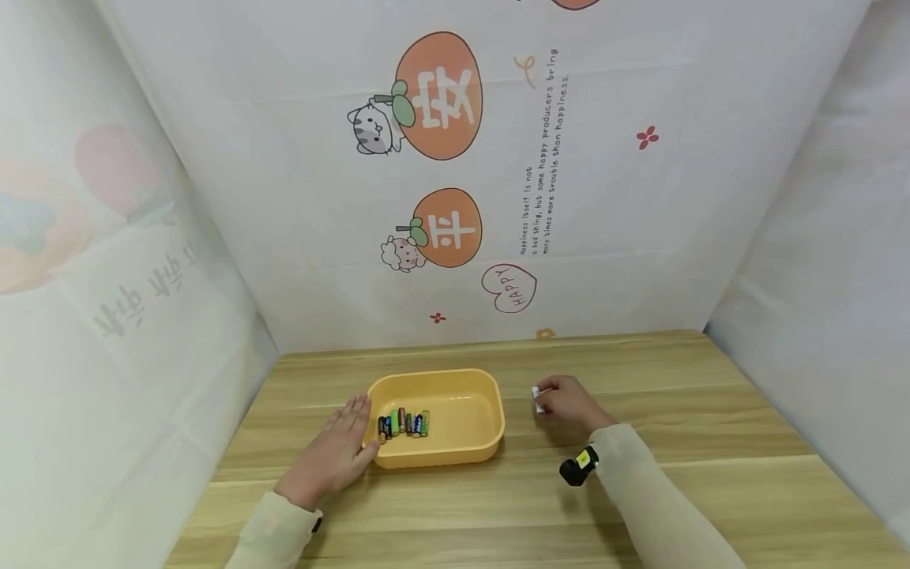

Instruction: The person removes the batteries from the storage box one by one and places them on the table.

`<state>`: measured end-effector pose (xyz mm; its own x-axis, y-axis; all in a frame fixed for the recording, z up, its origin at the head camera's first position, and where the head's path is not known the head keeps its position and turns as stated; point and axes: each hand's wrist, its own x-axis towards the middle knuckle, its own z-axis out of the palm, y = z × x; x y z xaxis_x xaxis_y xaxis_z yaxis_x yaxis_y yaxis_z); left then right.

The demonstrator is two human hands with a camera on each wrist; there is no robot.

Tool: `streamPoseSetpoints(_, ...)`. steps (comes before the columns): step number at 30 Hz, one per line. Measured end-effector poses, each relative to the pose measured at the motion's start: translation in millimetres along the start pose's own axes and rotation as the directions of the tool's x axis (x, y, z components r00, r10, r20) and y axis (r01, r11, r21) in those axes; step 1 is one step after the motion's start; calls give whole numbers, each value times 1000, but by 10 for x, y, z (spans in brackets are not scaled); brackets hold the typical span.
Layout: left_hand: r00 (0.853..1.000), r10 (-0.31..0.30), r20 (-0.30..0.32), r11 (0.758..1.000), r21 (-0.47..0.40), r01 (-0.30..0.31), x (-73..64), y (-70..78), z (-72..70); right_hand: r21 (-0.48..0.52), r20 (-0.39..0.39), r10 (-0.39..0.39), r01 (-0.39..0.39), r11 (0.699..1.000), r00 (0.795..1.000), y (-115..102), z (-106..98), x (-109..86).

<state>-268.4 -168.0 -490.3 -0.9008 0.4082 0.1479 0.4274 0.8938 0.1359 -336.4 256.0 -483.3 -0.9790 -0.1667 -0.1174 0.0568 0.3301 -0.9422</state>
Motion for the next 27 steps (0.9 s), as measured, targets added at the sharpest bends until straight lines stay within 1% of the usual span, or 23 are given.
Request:
streamPoseSetpoints(2,1000,1,-4,1000,-3,-1,0,-3,-9,-40,-11,0,0,999,1000,37,-14,19)
streamPoseSetpoints(4,1000,4,-12,1000,-7,-5,3,-5,-13,-112,-26,-8,5,994,1000,67,-28,35)
streamPoseSetpoints(6,1000,13,-16,1000,-2,-13,8,-9,-9,-201,-38,-17,9,980,999,98,-44,48)
streamPoseSetpoints(9,1000,16,-6,1000,-1,-16,9,-14,-8,-294,-38,-17,5,956,999,134,-58,55)
streamPoseSetpoints(13,1000,10,-1,1000,-10,-10,7,-11,-42,-346,-38,1,-14,938,999,150,-75,41)
streamPoseSetpoints(18,1000,20,-3,1000,-7,-20,21,2,-76,-416,-67,19,-45,908,998,151,-128,4)
streamPoseSetpoints(24,1000,12,22,1000,-6,-12,36,2,-86,-443,-65,45,-69,894,997,126,-157,9)
streamPoseSetpoints(27,1000,18,21,1000,-7,-18,27,-12,-62,-474,-66,50,-75,877,997,137,-143,16)
